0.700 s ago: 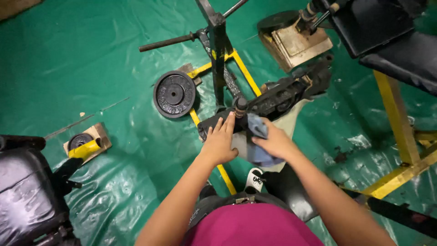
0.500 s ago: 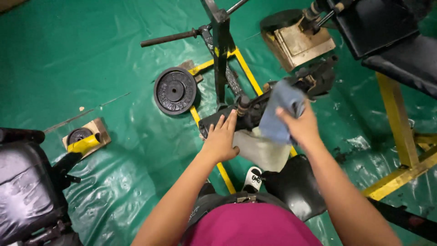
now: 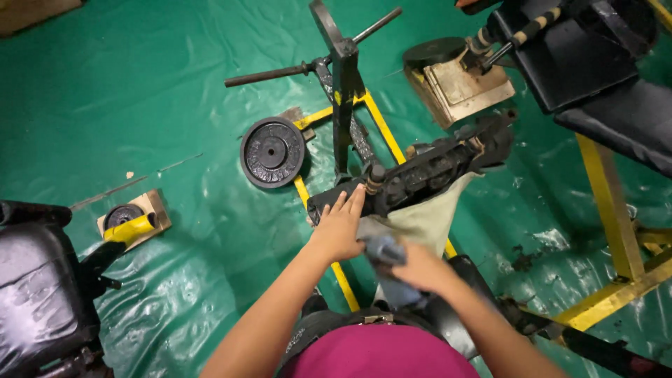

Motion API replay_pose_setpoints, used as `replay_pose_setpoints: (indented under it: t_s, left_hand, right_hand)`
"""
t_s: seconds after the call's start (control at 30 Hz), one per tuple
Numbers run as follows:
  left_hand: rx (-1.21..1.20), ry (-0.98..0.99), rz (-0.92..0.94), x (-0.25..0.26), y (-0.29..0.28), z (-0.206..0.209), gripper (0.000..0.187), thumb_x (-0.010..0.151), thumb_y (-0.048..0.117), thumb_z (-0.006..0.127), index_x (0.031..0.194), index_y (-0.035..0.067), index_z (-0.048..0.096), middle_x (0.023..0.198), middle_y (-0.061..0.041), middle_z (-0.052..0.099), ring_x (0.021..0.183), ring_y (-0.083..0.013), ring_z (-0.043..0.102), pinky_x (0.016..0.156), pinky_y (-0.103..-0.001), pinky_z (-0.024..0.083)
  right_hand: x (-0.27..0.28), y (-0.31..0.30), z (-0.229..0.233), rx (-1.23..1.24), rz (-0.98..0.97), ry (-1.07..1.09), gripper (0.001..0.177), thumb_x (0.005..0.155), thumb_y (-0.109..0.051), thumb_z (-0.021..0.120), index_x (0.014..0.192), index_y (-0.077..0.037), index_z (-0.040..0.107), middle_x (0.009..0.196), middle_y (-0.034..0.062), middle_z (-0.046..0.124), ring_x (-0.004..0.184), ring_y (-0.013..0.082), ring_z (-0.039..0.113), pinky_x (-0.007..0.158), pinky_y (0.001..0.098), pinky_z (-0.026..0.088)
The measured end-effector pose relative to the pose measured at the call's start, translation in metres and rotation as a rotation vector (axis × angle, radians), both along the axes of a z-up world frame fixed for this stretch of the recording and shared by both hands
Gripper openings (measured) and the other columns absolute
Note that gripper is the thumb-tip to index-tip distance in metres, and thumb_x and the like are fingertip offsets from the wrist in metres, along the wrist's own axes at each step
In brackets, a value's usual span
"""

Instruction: Cleaning and wiping down various gym machines and weight benches with a cloth.

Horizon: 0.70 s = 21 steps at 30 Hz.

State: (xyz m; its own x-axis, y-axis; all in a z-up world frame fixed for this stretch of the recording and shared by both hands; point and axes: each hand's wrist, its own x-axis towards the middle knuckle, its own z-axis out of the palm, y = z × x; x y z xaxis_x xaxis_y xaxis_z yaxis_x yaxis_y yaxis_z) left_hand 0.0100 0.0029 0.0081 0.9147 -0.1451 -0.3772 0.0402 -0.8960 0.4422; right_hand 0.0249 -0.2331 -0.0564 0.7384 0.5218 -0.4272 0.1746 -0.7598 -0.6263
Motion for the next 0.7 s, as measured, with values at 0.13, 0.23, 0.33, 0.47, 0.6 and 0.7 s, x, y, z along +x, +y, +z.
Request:
replay_pose_setpoints:
  t_s: [0.13, 0.23, 0.33, 0.47, 0.6, 0.7]
  left_hand:
    - [-0.017, -0.049, 0.016, -0.002, 0.0, 0.0, 0.123, 0.07, 0.022, 0.081, 0.16, 0.007, 0.001, 0.17, -0.011, 0.014, 0.154, -0.0393, 0.019, 0.118, -0.06, 0.027]
    - [-0.024, -0.049, 0.026, -0.002, -0.004, 0.003, 0.123, 0.068, 0.018, 0.08, 0.161, 0.007, 0.001, 0.17, -0.01, 0.015, 0.154, -0.0398, 0.019, 0.118, -0.061, 0.027]
    - [0.003, -0.012, 0.046, 0.0, -0.005, -0.002, 0.123, 0.068, 0.019, 0.08, 0.16, 0.008, 0.001, 0.17, -0.01, 0.015, 0.153, -0.0389, 0.02, 0.118, -0.06, 0.026]
    - [0.037, -0.06, 0.039, -0.001, -0.009, -0.001, 0.122, 0.068, 0.016, 0.079, 0.161, 0.009, 0.001, 0.17, -0.009, 0.016, 0.153, -0.0379, 0.022, 0.117, -0.059, 0.027]
    - [-0.01, -0.04, 0.056, -0.001, -0.009, 0.001, 0.12, 0.07, 0.018, 0.079, 0.161, 0.011, 0.001, 0.169, -0.009, 0.019, 0.154, -0.0366, 0.022, 0.118, -0.059, 0.027]
    - [-0.013, -0.078, 0.033, -0.004, -0.005, 0.001, 0.118, 0.071, 0.018, 0.079, 0.16, 0.009, 0.002, 0.167, -0.012, 0.022, 0.152, -0.039, 0.025, 0.116, -0.059, 0.028]
  right_hand:
    - [0.027, 0.012, 0.1, -0.044, -0.346, 0.074, 0.085, 0.075, -0.046, 0.081, 0.151, -0.02, 0.053, 0.112, 0.0198, 0.078, 0.101, 0.0334, 0.078, 0.09, 0.0415, 0.059]
    - [0.039, 0.02, 0.105, 0.409, -0.412, -0.283, 0.073, 0.084, -0.041, 0.079, 0.146, -0.013, 0.054, 0.126, 0.0191, 0.072, 0.115, 0.0314, 0.07, 0.098, 0.0413, 0.054]
    - [0.037, 0.041, 0.076, 0.763, -0.348, -0.508, 0.07, 0.097, -0.034, 0.076, 0.154, -0.01, 0.043, 0.142, 0.0224, 0.062, 0.126, 0.0372, 0.065, 0.105, 0.0445, 0.051]
    - [0.032, 0.041, 0.012, 0.59, -0.29, -0.438, 0.079, 0.089, -0.028, 0.076, 0.156, -0.016, 0.036, 0.14, 0.0239, 0.062, 0.123, 0.0428, 0.063, 0.097, 0.0469, 0.053]
    - [0.042, 0.025, 0.016, 0.407, -0.249, -0.227, 0.083, 0.081, -0.025, 0.075, 0.156, -0.021, 0.041, 0.129, 0.0216, 0.069, 0.12, 0.0403, 0.066, 0.095, 0.0457, 0.055]
    - [0.056, 0.016, 0.036, 0.309, -0.336, -0.111, 0.077, 0.08, -0.031, 0.081, 0.149, -0.02, 0.049, 0.122, 0.0175, 0.074, 0.115, 0.0332, 0.071, 0.095, 0.0413, 0.055]
